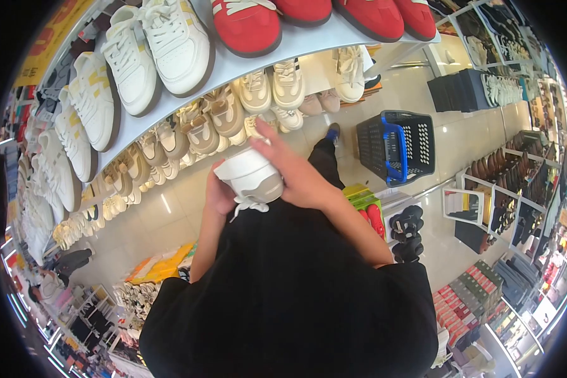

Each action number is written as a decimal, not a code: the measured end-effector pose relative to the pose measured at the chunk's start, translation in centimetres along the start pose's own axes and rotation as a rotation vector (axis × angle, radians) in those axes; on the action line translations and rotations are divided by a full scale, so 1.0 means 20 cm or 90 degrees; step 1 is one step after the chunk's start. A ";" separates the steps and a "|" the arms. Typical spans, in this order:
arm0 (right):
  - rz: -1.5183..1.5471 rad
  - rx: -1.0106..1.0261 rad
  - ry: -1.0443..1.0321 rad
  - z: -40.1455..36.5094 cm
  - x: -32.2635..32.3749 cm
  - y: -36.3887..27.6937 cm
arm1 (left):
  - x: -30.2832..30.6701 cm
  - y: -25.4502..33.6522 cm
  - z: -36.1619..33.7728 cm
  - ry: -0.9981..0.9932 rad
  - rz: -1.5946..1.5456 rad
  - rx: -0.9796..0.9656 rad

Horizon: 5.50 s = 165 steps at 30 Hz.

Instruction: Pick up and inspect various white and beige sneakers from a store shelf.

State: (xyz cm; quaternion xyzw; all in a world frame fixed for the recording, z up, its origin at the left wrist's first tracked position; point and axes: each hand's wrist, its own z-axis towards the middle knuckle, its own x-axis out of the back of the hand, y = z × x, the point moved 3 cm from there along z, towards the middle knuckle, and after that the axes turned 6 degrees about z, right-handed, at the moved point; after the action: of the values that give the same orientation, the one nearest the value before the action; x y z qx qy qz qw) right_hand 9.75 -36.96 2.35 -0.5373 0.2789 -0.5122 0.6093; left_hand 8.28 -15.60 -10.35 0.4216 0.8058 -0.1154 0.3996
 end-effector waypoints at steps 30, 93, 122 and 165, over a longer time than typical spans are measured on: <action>0.713 -0.426 0.336 0.00 0.40 0.64 | -0.76 -0.14 0.17 -0.171 1.342 -0.954; 0.732 -0.527 0.458 -0.17 0.41 1.23 | -0.37 -0.15 0.95 -0.023 0.107 -0.136; 0.375 -0.392 0.241 0.11 0.23 0.59 | -0.02 -0.03 0.02 0.048 0.626 -0.335; -0.137 0.264 0.222 0.09 -0.14 -0.01 | -0.12 -0.01 0.02 -0.016 -0.007 -0.056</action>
State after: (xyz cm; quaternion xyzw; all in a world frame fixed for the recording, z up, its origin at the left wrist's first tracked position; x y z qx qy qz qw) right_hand 10.32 -33.75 2.44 -0.3320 0.2103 -0.7042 0.5913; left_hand 9.17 -17.27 -8.89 0.3976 0.8073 -0.0874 0.4272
